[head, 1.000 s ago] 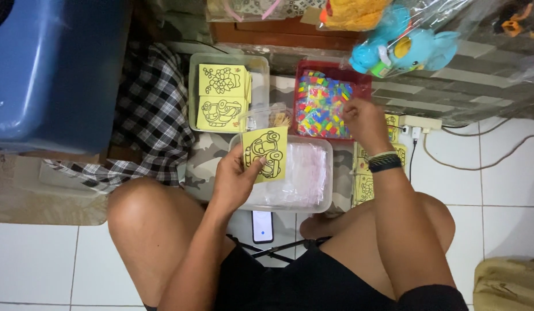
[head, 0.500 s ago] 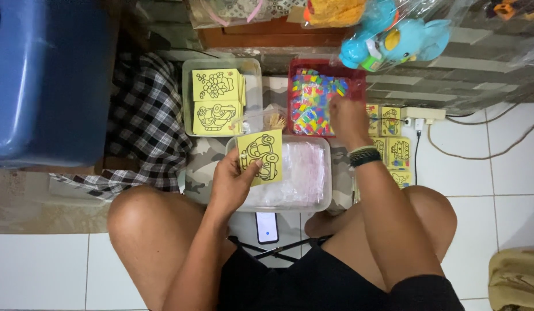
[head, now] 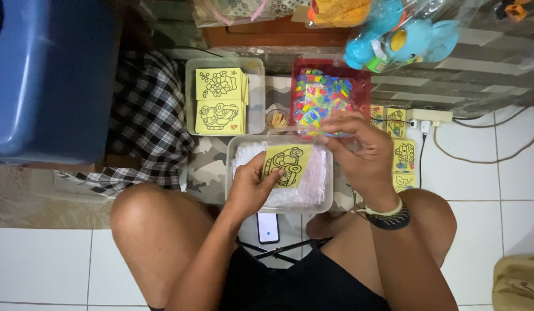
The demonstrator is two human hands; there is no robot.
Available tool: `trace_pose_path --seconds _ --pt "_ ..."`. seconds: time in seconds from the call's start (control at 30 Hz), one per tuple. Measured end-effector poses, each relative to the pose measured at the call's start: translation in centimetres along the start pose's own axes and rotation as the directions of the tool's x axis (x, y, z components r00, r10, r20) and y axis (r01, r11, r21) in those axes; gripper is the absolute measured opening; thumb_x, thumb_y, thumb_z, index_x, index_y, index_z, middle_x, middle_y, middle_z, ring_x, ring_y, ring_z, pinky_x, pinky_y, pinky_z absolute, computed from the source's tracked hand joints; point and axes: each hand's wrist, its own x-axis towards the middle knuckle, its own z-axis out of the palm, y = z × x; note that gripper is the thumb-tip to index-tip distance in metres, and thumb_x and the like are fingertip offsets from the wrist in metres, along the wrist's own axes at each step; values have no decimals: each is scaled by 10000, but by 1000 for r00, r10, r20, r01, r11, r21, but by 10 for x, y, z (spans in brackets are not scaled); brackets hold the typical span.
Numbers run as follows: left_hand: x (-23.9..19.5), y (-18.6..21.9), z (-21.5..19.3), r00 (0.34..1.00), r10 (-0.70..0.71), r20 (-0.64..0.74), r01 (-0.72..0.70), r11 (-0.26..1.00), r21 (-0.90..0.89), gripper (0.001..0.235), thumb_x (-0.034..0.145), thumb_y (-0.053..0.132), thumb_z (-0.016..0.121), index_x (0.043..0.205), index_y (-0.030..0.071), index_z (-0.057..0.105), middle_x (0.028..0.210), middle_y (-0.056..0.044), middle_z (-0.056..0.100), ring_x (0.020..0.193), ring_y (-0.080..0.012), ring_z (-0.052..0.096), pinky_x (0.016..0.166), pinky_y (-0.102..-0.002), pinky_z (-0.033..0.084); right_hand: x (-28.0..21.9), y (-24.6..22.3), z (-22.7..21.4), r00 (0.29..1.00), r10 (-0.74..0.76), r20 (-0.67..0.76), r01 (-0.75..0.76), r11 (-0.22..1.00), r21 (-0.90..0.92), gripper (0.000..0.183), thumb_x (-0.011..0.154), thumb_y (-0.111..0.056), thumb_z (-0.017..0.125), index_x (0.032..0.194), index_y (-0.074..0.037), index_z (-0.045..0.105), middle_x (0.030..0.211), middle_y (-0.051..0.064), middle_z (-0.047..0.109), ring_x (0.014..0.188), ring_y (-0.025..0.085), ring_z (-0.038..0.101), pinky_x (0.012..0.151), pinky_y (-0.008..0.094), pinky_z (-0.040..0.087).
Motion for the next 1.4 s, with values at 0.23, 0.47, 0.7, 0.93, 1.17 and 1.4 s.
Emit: trace_pose_path --seconds 0.23,0.47,0.7,0.93,1.17,1.4 --pt "2 -5 5 997 72 35 -70 996 -51 245 866 -4 741 1110 11 731 823 -148 783 780 -148 677 732 -364 592 1 18 6 978 29 206 -1 991 -134 144 866 -15 789 990 -83 765 918 79 779 1111 309 684 1031 452 476" --pt "6 -11 2 995 98 21 -95 991 -97 244 882 -31 712 1122 5 736 868 -128 788 818 -130 645 780 -362 591 2 6 2 970 68 233 -44 993 -109 244 900 -29 747 1144 -41 731 979 132 751 1047 325 696 965 448 510" --pt "4 -12 -2 995 96 8 -94 988 -122 255 889 -29 710 1143 -13 725 884 -156 786 827 -136 638 768 -377 586 3 -1 8 974 61 220 -51 997 -49 311 918 -16 736 1227 -16 705 960 152 740 934 257 723 883 405 561" --pt "3 0 -7 997 82 -4 -81 984 -155 230 889 -24 714 1117 -8 732 841 -121 769 803 -117 586 743 -351 574 6 -4 9 976 48 213 -49 999 -3 365 922 23 713 1284 -6 677 901 116 745 868 153 666 865 354 552" --pt "3 3 -9 995 94 19 -91 988 -129 245 867 -23 729 1110 3 731 805 -119 760 769 -122 593 710 -353 565 8 1 14 967 -46 250 71 993 -90 293 915 23 720 1206 -10 728 940 143 749 940 281 716 876 411 547" --pt "-4 10 -9 997 71 43 -61 979 -193 209 871 -18 742 1078 -22 719 788 -99 742 738 -135 592 697 -323 560 2 -4 26 973 -36 228 63 992 -112 219 917 27 718 1132 -2 751 985 146 764 971 352 724 889 458 557"
